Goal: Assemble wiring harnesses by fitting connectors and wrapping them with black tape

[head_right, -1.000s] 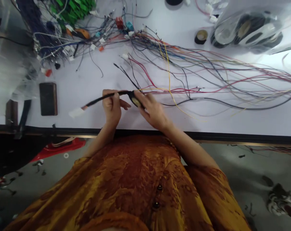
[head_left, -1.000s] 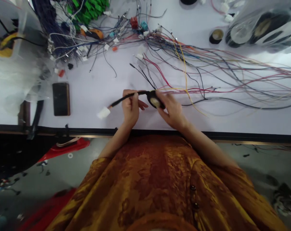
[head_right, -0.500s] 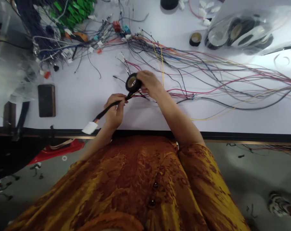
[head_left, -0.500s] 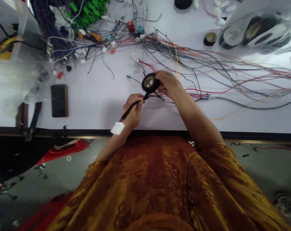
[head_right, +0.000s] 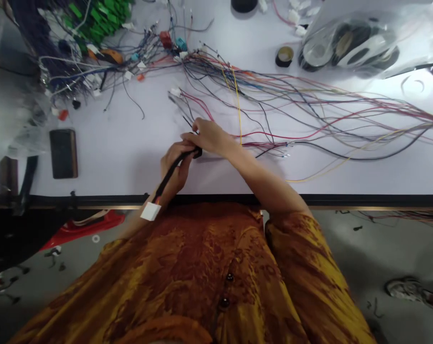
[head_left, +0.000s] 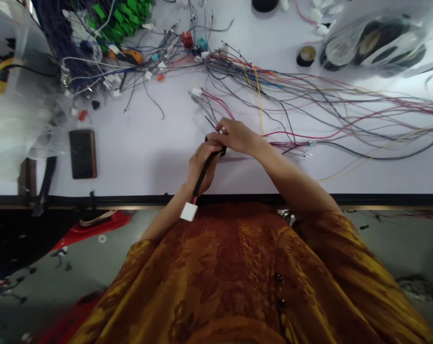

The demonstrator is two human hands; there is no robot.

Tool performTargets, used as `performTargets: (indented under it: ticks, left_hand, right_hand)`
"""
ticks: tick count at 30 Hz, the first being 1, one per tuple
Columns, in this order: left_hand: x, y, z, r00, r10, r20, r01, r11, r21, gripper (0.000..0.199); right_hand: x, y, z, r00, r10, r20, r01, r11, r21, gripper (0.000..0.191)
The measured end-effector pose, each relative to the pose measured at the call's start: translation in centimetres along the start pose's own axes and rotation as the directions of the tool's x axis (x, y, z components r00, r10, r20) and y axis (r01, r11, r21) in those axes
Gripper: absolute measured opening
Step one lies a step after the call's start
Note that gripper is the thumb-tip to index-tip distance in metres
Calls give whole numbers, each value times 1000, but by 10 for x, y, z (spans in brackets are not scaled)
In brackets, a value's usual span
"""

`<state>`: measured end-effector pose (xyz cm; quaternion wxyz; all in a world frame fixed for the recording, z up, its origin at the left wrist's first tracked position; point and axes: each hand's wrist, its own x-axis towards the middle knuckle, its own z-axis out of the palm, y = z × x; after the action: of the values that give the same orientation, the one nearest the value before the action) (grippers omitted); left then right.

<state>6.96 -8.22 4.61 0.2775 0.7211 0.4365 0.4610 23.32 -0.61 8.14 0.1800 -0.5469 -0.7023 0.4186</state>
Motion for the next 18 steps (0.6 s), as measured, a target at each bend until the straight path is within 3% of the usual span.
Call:
performTargets:
  ticks: [2,3,5,7,8,10,11,14,16,18]
  left_hand:
    - [-4,-4,-2,999,34,14,-36,995,94,9]
    - [-4,-7,-3,999,39,10,-40,993,111,11]
    - [-3,-12,-6,1000,-6,-25,9,994,107,19]
    - [1,-14,-7,987,-123,-105,127,991,37,26]
    - [3,-13,-6,971,-196,-140,194,981,-26,28]
    - [10,-8,-2,932,-321,-170,295,942,-161,31]
    - [13,-4,0,918,-359,-169,321,922,-217,32]
    - [18,9,6,884,-441,-152,375,865,-332,32]
    - [16,15,8,886,-445,-131,373,851,-370,29]
    - [9,16,9,926,-371,-72,331,888,-320,24]
  right_hand:
    - [24,-1,-6,987,54,154,-59,998,28,25]
    - [30,1,-8,981,87,171,-103,991,87,27]
    - [24,6,-11,977,181,114,-204,946,252,33]
    - [-2,12,-9,976,216,-26,-191,907,376,40]
    - [-20,16,-4,977,187,-103,-135,915,381,43]
    - [-60,22,12,937,-80,-339,159,964,213,51]
    - [-78,25,23,922,-175,-346,223,969,103,57]
    - [-111,32,47,971,-187,-151,179,982,-61,62]
    - [-111,33,46,972,-212,-105,204,976,-77,51]
    - [-95,30,30,952,-241,-191,237,971,-41,36]
